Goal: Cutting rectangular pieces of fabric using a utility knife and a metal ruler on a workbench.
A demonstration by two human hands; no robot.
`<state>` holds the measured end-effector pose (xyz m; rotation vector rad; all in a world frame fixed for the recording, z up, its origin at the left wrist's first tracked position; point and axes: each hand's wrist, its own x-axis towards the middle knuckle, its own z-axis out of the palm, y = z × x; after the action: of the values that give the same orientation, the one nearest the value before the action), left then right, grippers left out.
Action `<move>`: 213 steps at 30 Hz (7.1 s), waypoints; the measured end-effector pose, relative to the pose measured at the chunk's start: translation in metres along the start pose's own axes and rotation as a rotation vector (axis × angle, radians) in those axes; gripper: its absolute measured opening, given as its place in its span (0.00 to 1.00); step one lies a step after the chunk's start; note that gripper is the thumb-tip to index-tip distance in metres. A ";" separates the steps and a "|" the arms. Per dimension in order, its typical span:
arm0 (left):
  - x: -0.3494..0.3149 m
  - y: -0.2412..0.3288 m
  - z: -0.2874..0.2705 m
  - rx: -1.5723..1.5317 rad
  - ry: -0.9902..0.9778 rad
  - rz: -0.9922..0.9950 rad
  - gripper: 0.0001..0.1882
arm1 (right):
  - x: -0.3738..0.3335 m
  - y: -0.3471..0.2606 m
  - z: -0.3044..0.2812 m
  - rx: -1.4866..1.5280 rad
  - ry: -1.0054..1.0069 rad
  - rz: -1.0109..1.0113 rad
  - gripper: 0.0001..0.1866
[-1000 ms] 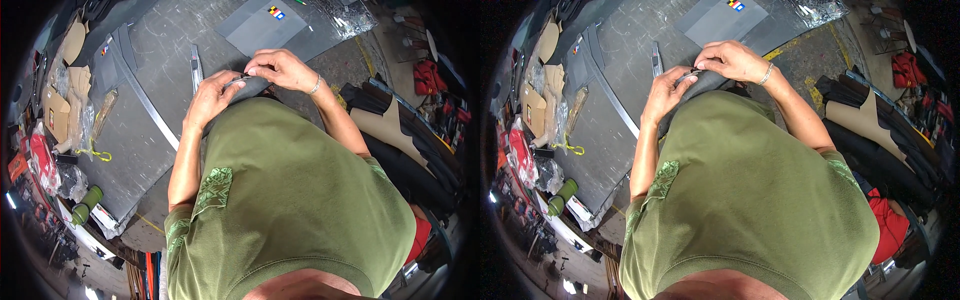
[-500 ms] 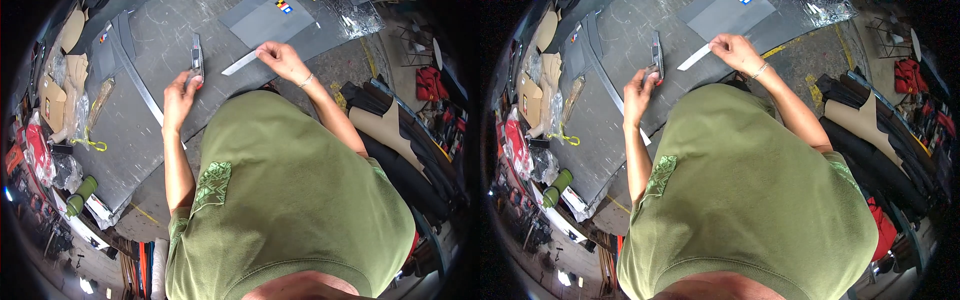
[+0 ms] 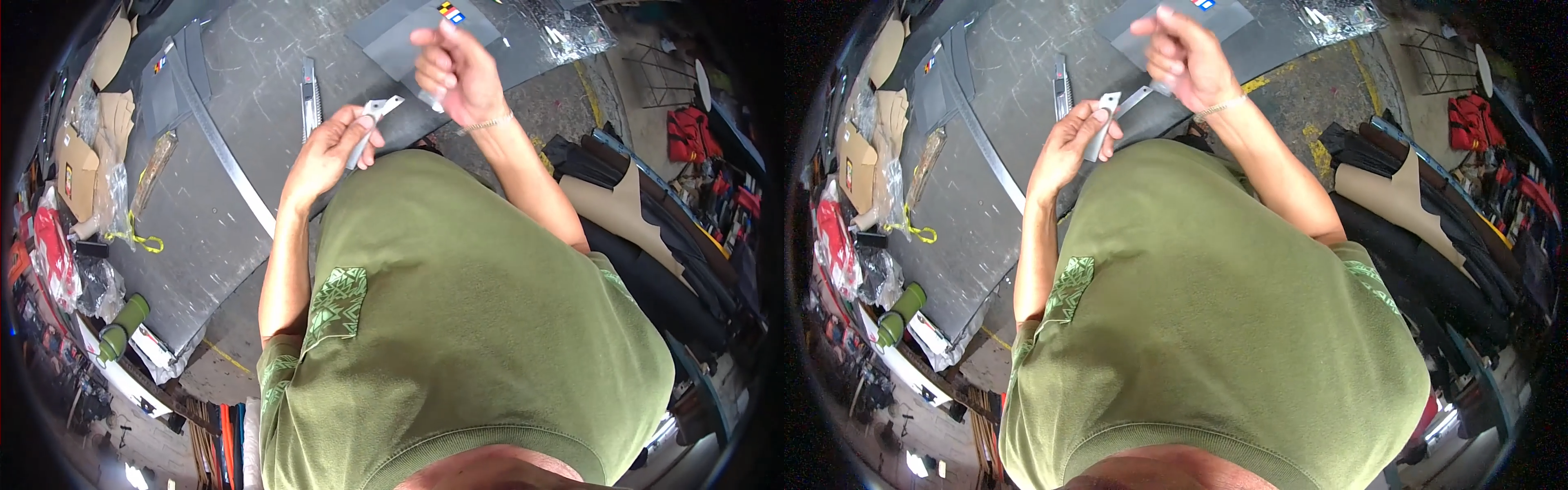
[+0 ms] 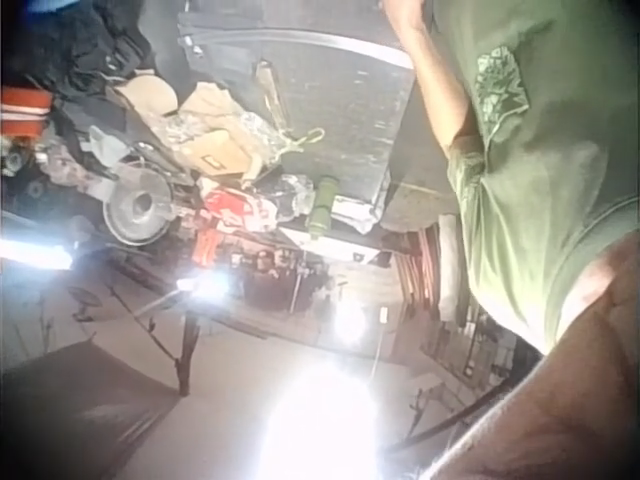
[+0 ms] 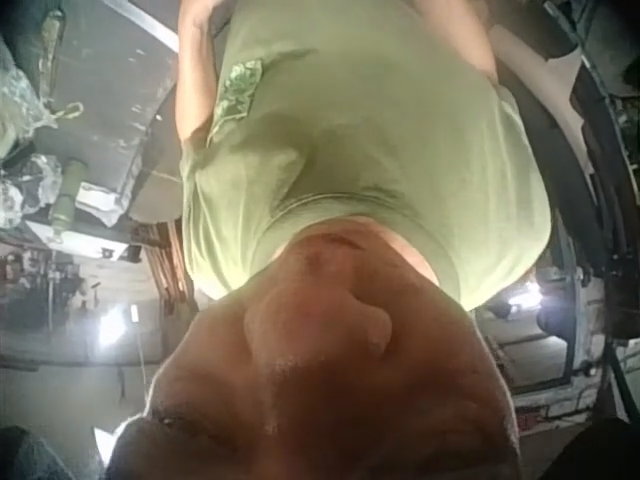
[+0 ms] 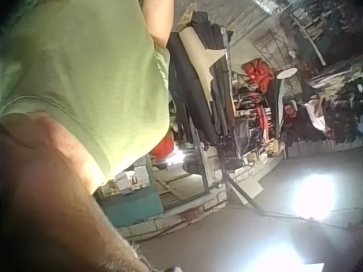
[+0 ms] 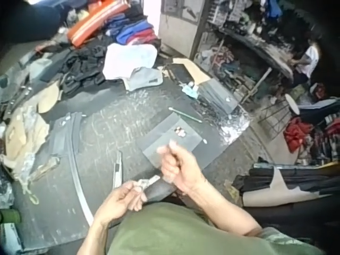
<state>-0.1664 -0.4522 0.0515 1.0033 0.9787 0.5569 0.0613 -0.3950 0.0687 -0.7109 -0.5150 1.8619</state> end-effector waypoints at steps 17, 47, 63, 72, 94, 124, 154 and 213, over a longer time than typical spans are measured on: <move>0.019 0.028 0.026 0.109 -0.049 0.088 0.18 | 0.008 0.007 0.007 0.257 0.188 -0.031 0.19; 0.018 0.039 0.051 0.351 0.183 0.093 0.16 | 0.009 0.011 -0.001 0.229 0.069 -0.117 0.18; 0.019 0.039 0.051 0.453 0.200 0.080 0.17 | 0.008 0.006 -0.002 0.331 0.216 -0.016 0.20; 0.020 0.036 0.054 0.512 0.254 0.109 0.18 | 0.005 0.010 0.001 0.325 0.224 -0.112 0.22; 0.018 0.045 0.058 0.552 0.330 0.214 0.17 | 0.011 0.011 0.005 0.383 0.256 -0.167 0.25; 0.025 0.040 0.052 0.602 0.298 0.197 0.15 | 0.021 0.018 -0.004 0.466 0.330 -0.049 0.25; 0.025 0.053 0.056 0.555 0.233 0.071 0.12 | 0.010 0.018 -0.014 0.423 0.145 -0.073 0.19; 0.038 -0.011 -0.052 1.062 0.744 0.136 0.33 | 0.013 0.024 -0.071 -0.944 -0.019 0.139 0.14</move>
<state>-0.1939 -0.4051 0.0163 1.8688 1.9777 0.5223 0.0901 -0.3905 -0.0018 -1.3595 -1.4219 1.6933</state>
